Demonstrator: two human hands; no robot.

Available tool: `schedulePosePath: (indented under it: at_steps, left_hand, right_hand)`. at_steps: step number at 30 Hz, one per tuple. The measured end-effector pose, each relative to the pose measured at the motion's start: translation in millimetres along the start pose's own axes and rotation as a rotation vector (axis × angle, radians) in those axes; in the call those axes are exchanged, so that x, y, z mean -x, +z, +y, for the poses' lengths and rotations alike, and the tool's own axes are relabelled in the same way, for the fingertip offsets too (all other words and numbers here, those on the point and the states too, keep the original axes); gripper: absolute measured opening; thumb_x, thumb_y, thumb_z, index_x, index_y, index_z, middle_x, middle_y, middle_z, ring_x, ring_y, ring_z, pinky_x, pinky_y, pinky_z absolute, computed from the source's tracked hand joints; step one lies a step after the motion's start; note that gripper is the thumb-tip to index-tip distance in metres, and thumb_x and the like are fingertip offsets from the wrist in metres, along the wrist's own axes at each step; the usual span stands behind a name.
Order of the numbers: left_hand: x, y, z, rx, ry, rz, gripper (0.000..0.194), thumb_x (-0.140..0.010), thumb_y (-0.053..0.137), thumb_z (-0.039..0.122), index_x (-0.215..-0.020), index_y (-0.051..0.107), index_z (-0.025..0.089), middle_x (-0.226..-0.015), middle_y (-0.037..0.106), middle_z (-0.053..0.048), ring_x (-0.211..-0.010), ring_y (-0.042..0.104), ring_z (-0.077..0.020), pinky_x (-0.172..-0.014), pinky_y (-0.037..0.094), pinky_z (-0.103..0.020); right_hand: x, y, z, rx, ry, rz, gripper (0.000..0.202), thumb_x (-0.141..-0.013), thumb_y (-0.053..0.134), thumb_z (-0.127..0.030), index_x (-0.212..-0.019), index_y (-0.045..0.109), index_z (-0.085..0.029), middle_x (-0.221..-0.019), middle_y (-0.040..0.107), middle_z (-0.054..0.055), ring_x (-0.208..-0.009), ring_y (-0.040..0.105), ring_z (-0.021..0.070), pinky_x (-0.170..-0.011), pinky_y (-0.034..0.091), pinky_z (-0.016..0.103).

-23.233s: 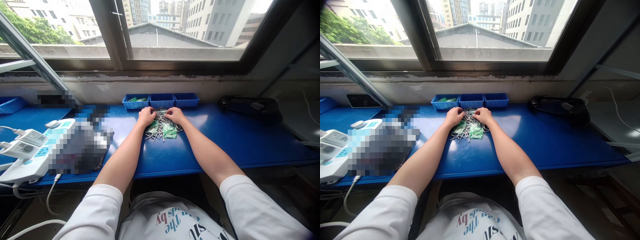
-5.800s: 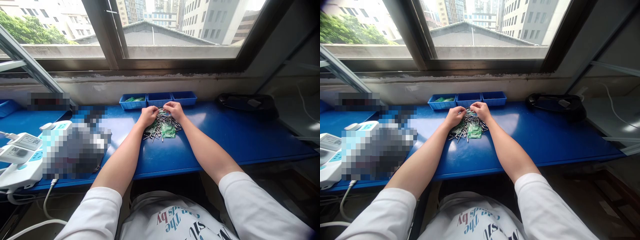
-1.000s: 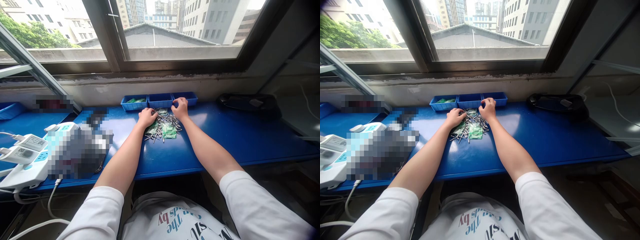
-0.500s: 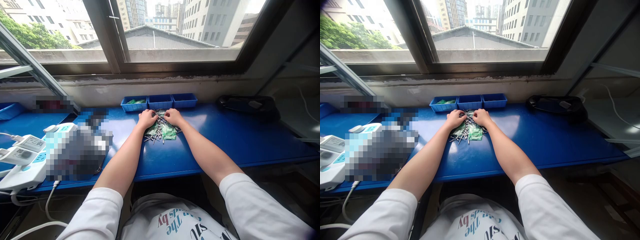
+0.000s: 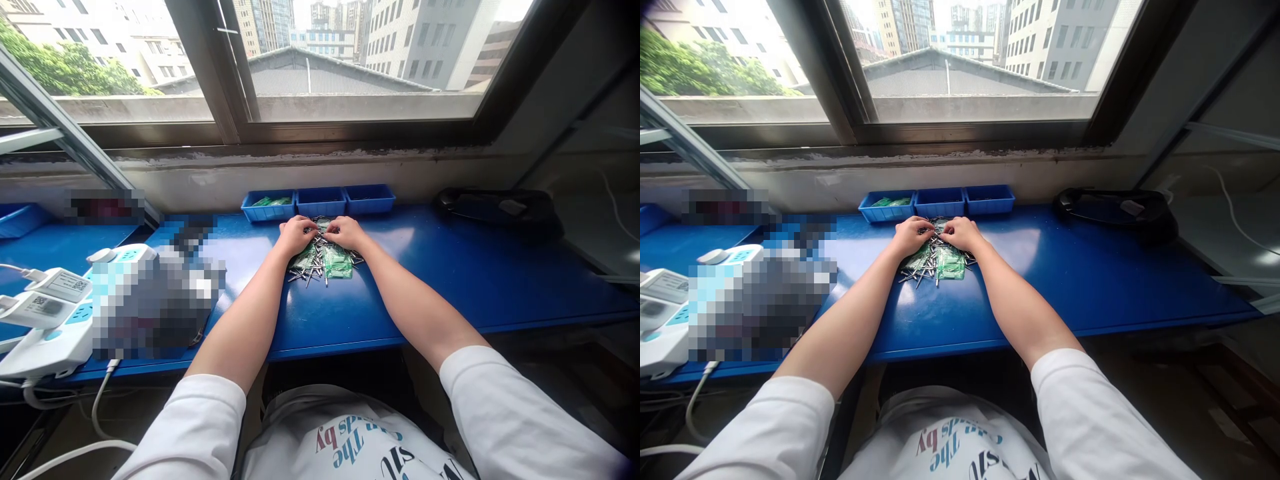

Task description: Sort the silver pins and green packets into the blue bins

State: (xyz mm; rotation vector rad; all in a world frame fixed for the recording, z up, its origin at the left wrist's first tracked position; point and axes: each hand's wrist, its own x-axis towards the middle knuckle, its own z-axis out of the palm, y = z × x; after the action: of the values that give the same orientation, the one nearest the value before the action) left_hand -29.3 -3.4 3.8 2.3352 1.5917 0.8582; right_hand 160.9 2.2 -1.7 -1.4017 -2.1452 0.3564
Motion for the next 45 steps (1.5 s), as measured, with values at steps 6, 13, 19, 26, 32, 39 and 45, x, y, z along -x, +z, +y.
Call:
schedulePosePath:
  at_steps: [6, 13, 19, 26, 32, 39, 45]
  left_hand:
    - [-1.3, -1.3, 0.3, 0.004, -0.016, -0.038, 0.017, -0.081, 0.06, 0.035, -0.087, 0.073, 0.027, -0.112, 0.066, -0.002, -0.109, 0.057, -0.0243, -0.096, 0.035, -0.041]
    - [-1.0, -3.4, 4.9, -0.016, -0.012, -0.055, 0.016, -0.085, 0.053, 0.03, -0.09, 0.068, 0.025, -0.118, 0.064, -0.003, -0.114, 0.054, -0.0249, -0.099, 0.032, -0.042]
    - [-2.5, -4.5, 7.6, 0.008, 0.02, 0.041, 0.019, -0.089, 0.047, 0.028, -0.094, 0.065, 0.023, -0.11, 0.067, -0.003, -0.109, 0.057, -0.0222, -0.097, 0.034, -0.039]
    - [-4.2, -3.1, 5.8, 0.018, -0.01, 0.053, 0.028, -0.093, 0.039, 0.03, -0.09, 0.066, 0.021, -0.106, 0.068, -0.004, -0.106, 0.059, -0.0202, -0.096, 0.036, -0.037]
    - [-0.1, -6.7, 10.9, 0.074, 0.012, 0.063, 0.028, -0.091, 0.046, 0.041, -0.096, 0.066, 0.022, -0.105, 0.069, -0.005, -0.103, 0.06, -0.0198, -0.093, 0.039, -0.034]
    - [-1.8, -6.2, 10.4, 0.043, 0.014, 0.034, 0.022, -0.089, 0.048, 0.033, -0.094, 0.066, 0.023, -0.105, 0.069, -0.005, -0.104, 0.06, -0.0208, -0.096, 0.039, -0.035]
    - [-3.8, -3.8, 7.0, 0.038, 0.001, 0.044, 0.025, -0.091, 0.044, 0.032, -0.091, 0.067, 0.022, -0.103, 0.069, -0.005, -0.102, 0.061, -0.0202, -0.095, 0.04, -0.034]
  right_hand:
    - [0.4, 0.0, -0.2, 0.013, 0.006, -0.001, 0.018, -0.075, 0.066, -0.039, -0.08, 0.073, -0.023, -0.087, 0.067, 0.002, -0.085, 0.06, 0.017, -0.079, 0.042, 0.028]
    - [2.3, -2.4, -2.0, -0.135, -0.007, 0.063, 0.021, -0.077, 0.066, -0.038, -0.082, 0.074, -0.02, -0.085, 0.064, 0.003, -0.078, 0.06, 0.0141, -0.076, 0.045, 0.026]
    - [3.8, -5.5, -8.6, -0.217, -0.084, 0.104, 0.016, -0.078, 0.066, -0.032, -0.081, 0.075, -0.019, -0.083, 0.067, 0.003, -0.079, 0.059, 0.015, -0.077, 0.045, 0.027]
    - [1.9, -4.1, -6.0, -0.331, -0.056, 0.147, 0.022, -0.081, 0.059, -0.036, -0.082, 0.071, -0.017, -0.079, 0.069, 0.002, -0.071, 0.056, 0.0137, -0.07, 0.042, 0.026]
    - [0.5, -5.6, -6.0, -0.3, 0.015, 0.139, 0.029, -0.086, 0.05, -0.04, -0.078, 0.066, -0.017, -0.07, 0.065, 0.001, -0.065, 0.053, 0.013, -0.063, 0.039, 0.025]
    - [1.6, -5.9, -12.0, -0.381, 0.015, 0.145, 0.032, -0.086, 0.048, -0.044, -0.073, 0.062, -0.018, -0.065, 0.063, 0.001, -0.06, 0.053, 0.0124, -0.06, 0.041, 0.025]
    - [1.0, -7.3, -15.1, -0.623, -0.012, 0.178, 0.028, -0.078, 0.06, -0.045, -0.075, 0.066, -0.018, -0.072, 0.069, 0.002, -0.072, 0.063, 0.0166, -0.072, 0.049, 0.029]
